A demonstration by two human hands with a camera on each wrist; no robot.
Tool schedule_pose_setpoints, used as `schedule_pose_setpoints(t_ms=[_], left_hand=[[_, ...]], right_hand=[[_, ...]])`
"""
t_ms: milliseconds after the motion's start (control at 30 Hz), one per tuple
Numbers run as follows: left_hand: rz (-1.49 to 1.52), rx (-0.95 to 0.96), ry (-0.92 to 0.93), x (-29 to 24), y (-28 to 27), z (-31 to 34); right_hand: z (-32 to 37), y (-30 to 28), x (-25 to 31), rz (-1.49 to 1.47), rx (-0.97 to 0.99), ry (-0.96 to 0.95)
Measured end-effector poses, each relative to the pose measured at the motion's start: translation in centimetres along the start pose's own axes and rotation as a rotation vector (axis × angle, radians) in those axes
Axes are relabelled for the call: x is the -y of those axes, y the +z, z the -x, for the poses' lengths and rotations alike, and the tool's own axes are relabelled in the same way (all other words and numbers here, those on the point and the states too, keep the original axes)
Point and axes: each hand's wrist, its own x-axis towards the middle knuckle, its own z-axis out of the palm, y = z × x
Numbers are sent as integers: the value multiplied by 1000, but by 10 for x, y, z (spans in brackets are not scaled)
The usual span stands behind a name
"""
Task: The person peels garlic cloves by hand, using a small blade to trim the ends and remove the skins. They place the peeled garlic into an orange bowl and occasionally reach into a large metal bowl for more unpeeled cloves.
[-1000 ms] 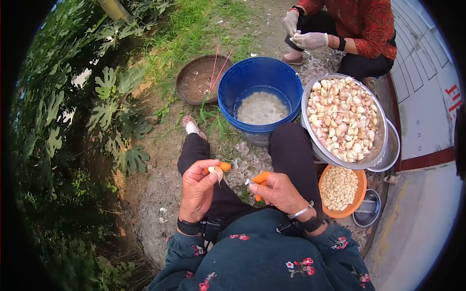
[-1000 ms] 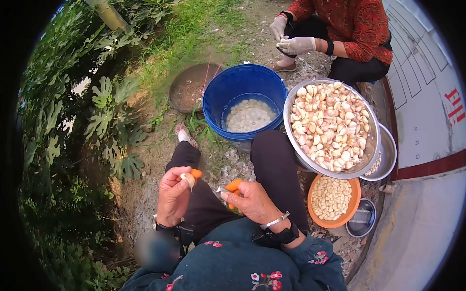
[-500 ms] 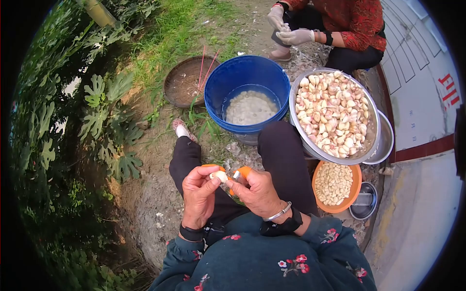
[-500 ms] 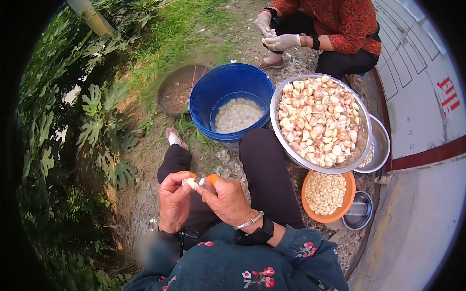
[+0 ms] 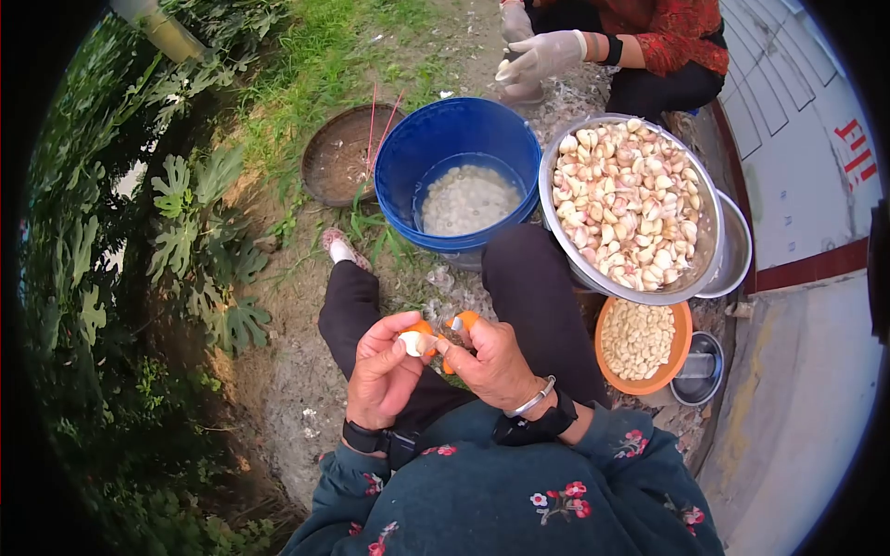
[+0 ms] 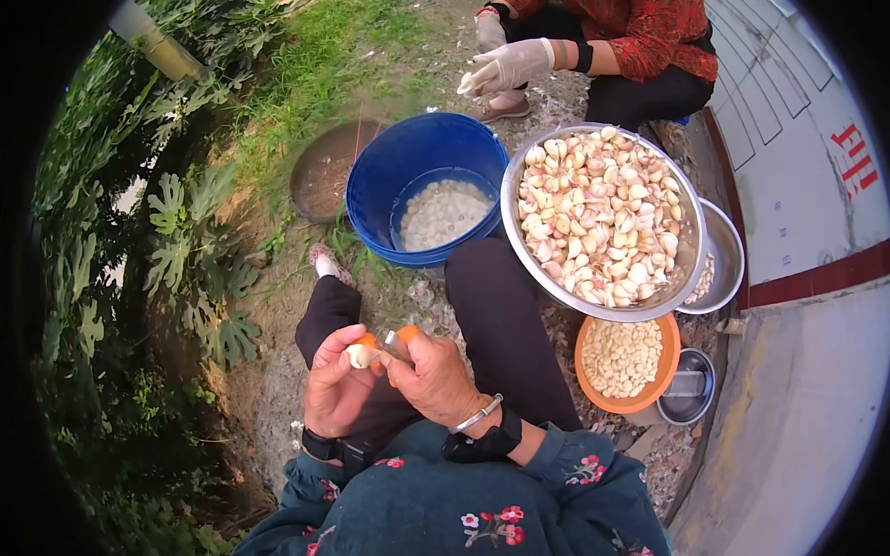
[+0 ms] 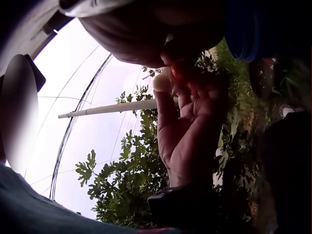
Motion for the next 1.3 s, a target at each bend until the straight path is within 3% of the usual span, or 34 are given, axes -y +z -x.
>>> schedule_pose_setpoints(t_ms=[200,300,433,633,800,900,1067,1300], left_hand=[[18,9,-129,-7,15,-7],[-204,31,-31,2,7,-10],[-174,19,-38,3,3,-17],[-61,-49,-20,-3,14,-26],[-54,-37,4,-8,-3,-34],[-17,-166,46,-10,-5,-42],[-194,-178,110,-31,-3,-83],[-896,-199,99,-45,-12,-184]], right_hand=[[-1,-3,-3,-69,6,56],[-1,-5,-3,-73,42,48],[-4,-10,-1,-185,89,182],[-5,-13,-16,-306,44,184],[-9,-21,-5,-411,59,334],[-11,-21,-1,-428,67,347],[-17,-14,-31,-327,63,326],[-33,-11,-58,34,49,320]])
